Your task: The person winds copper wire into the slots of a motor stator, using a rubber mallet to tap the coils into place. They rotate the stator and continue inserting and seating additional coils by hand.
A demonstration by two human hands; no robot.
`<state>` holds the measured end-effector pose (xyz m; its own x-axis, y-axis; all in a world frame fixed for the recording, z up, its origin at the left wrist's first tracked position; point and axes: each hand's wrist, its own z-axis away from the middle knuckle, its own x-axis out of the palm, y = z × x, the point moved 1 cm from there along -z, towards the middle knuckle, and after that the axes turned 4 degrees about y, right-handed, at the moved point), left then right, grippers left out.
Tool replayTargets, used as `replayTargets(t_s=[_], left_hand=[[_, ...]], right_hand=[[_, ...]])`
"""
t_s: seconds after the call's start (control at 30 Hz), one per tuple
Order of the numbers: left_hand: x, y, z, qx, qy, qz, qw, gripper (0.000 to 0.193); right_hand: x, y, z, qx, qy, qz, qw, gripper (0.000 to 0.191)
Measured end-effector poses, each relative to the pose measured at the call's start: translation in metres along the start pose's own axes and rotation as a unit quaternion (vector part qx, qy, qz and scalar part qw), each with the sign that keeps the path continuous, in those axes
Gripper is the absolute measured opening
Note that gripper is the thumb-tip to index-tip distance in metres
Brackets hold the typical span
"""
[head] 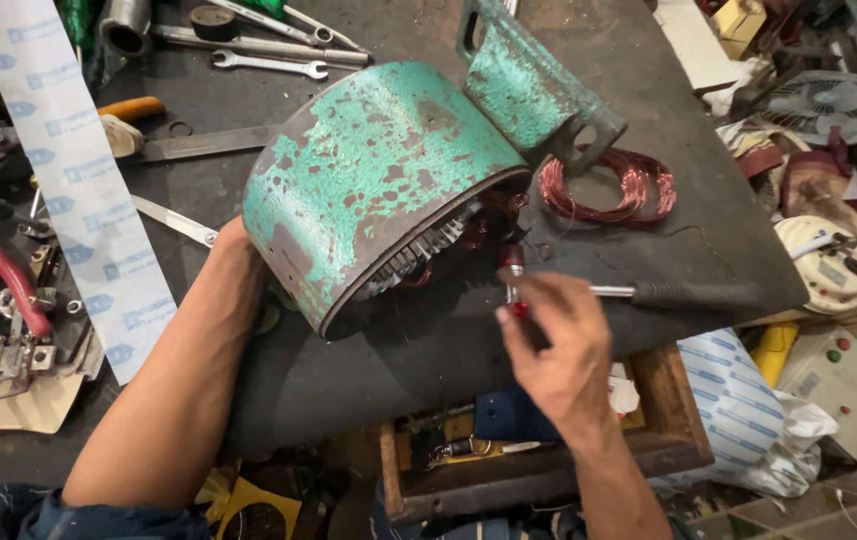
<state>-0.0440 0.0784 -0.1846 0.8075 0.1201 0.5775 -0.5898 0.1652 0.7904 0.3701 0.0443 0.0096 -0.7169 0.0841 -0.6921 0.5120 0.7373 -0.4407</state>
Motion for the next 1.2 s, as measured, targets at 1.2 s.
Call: replayTargets(t_s=[1.2], left_hand=[[0.177, 0.066, 0.046, 0.17, -0.046, 0.005, 0.984, 0.085]], right_hand=[[0.027, 0.065, -0.165, 0.088, -0.046, -0.401, 0.911, 0.047]])
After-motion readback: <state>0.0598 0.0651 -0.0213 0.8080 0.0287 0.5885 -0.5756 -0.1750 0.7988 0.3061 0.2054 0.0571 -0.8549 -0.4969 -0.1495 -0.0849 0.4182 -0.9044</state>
